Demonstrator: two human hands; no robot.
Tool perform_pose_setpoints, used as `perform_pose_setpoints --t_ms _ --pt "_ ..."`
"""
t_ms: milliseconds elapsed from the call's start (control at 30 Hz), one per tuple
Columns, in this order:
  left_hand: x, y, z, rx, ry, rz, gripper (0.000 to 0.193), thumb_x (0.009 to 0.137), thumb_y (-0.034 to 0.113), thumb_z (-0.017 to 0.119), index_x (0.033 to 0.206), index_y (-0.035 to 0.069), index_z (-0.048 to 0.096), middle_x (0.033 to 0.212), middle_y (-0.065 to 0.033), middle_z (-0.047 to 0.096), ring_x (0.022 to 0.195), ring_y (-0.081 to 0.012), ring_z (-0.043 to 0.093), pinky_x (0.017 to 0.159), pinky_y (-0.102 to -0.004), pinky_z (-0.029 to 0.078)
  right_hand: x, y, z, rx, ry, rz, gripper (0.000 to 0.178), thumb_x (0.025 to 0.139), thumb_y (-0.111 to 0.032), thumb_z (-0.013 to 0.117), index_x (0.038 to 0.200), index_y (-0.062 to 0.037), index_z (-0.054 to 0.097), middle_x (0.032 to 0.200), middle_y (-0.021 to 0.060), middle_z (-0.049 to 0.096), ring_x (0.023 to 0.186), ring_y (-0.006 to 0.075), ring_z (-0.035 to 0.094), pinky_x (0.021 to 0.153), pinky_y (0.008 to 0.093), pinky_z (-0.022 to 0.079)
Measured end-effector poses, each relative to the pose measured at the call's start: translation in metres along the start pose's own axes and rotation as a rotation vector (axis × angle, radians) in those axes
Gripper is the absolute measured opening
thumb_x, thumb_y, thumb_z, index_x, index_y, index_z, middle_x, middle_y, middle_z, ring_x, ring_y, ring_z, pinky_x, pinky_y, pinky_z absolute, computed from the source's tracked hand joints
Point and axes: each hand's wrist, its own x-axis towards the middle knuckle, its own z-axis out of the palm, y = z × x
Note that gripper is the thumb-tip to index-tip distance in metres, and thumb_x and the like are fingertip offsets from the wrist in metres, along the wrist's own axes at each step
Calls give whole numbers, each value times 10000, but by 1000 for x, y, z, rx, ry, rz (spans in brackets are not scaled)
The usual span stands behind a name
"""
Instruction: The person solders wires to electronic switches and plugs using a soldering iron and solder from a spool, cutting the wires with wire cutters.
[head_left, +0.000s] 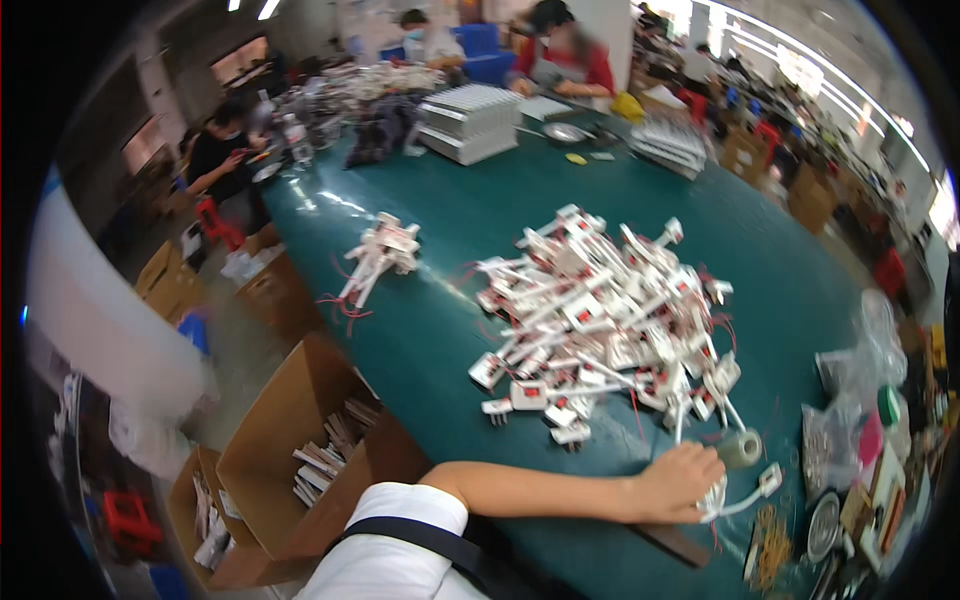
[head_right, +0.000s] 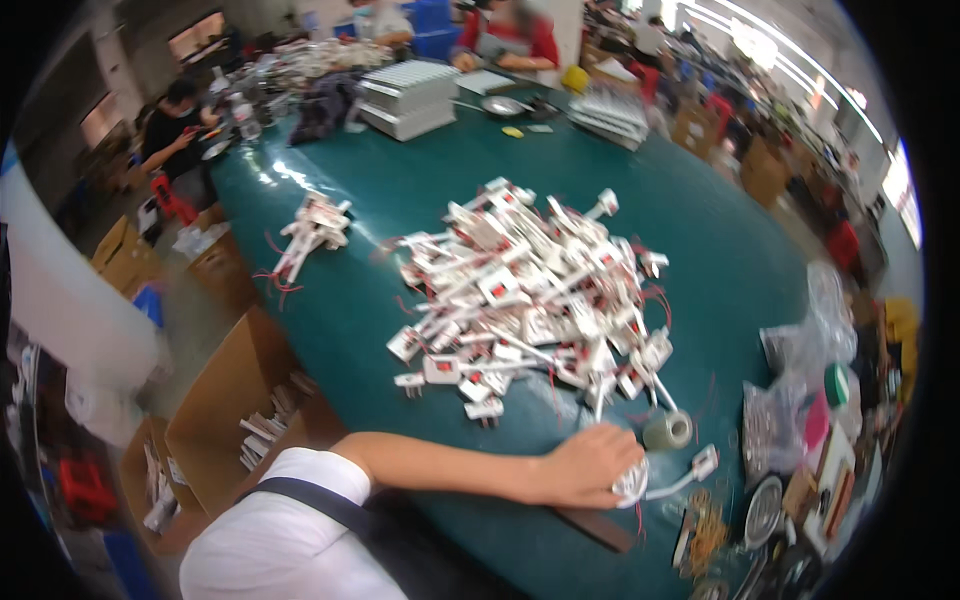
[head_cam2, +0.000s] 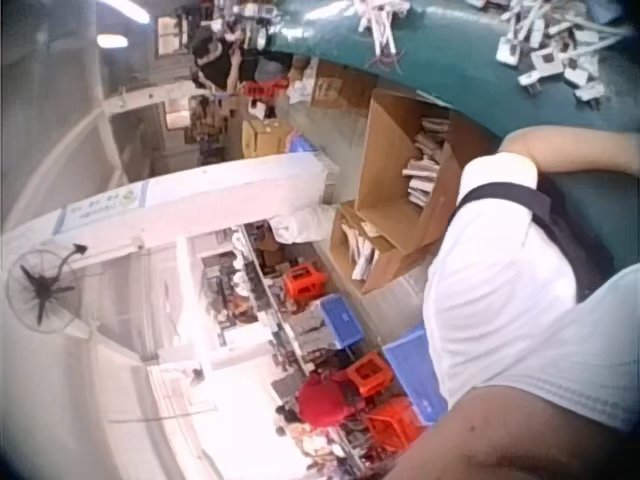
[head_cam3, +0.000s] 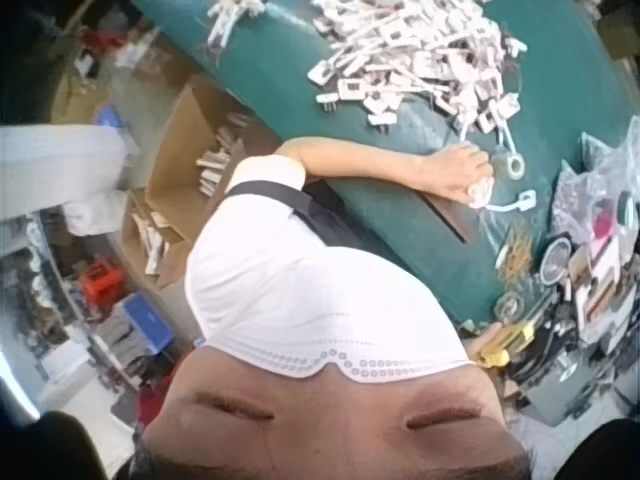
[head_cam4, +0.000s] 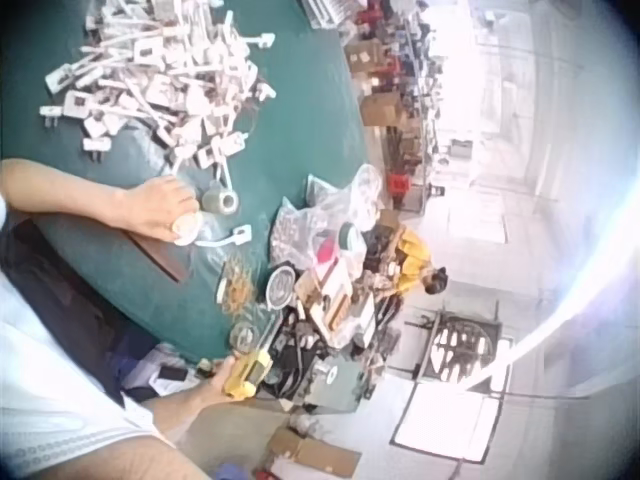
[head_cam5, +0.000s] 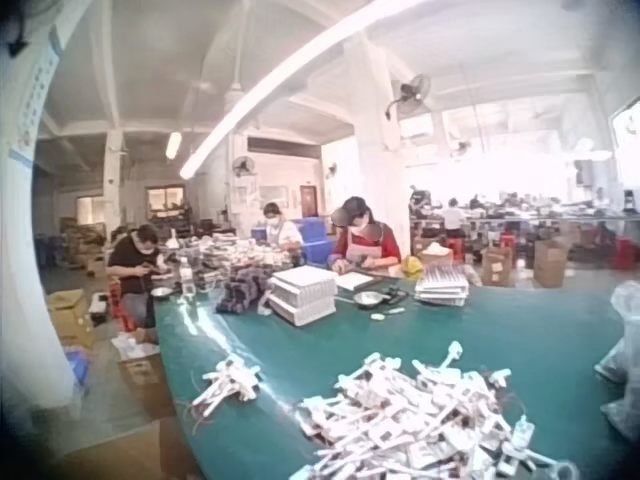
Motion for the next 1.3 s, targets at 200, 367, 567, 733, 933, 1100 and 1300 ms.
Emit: perform_pose_setpoints --t_ms 200,367,567,733,933,1100,1300 --pt "18 -36 -14 -357 -251 184 440 707 235 738 1073 40 591 1022 -151 600 991 -342 574 868 -419 448 11 -1 10 933 -104 317 373 852 -135 528 1157 69 459 1007 134 490 872 165 494 545 226 454" --pt "36 -45 -24 -398 -468 302 483 723 186 750 1170 98 590 1153 -82 606 1083 -290 553 945 -399 410 -4 -3 26 1076 -174 394 532 820 -46 551 1289 84 338 960 152 469 921 185 425 457 188 433" --pt "63 -44 -20 -416 -702 277 542 738 149 706 1253 87 546 1204 -80 599 1099 -267 544 968 -390 389 -5 -11 43 1110 -206 471 597 790 -76 591 1308 84 341 922 156 488 889 186 444 429 185 441" --pt "48 -30 -25 -331 -495 190 564 709 163 715 1232 49 537 1175 -120 589 1113 -284 533 974 -384 395 0 -10 45 1012 -196 539 680 748 -128 625 1321 93 332 840 150 511 776 189 472 423 187 456" --pt "-2 -7 -27 -279 -129 -84 425 664 91 752 1050 38 582 1002 -115 593 965 -298 552 871 -379 426 8 -2 48 994 -292 600 847 734 -130 636 1422 93 196 794 149 510 719 188 480 381 199 453" --pt "-24 4 -8 -173 52 -209 283 663 42 771 914 58 642 954 -74 607 883 -232 560 781 -328 434 15 4 54 1024 -333 654 883 731 -110 628 1439 87 139 780 149 507 703 189 480 378 203 458" --pt "-27 -1 -6 -107 42 -234 147 717 29 728 853 70 688 986 -44 642 934 -231 580 854 -363 402 24 8 65 1054 -381 681 815 738 -133 635 1406 79 219 786 129 504 713 187 478 464 230 500"
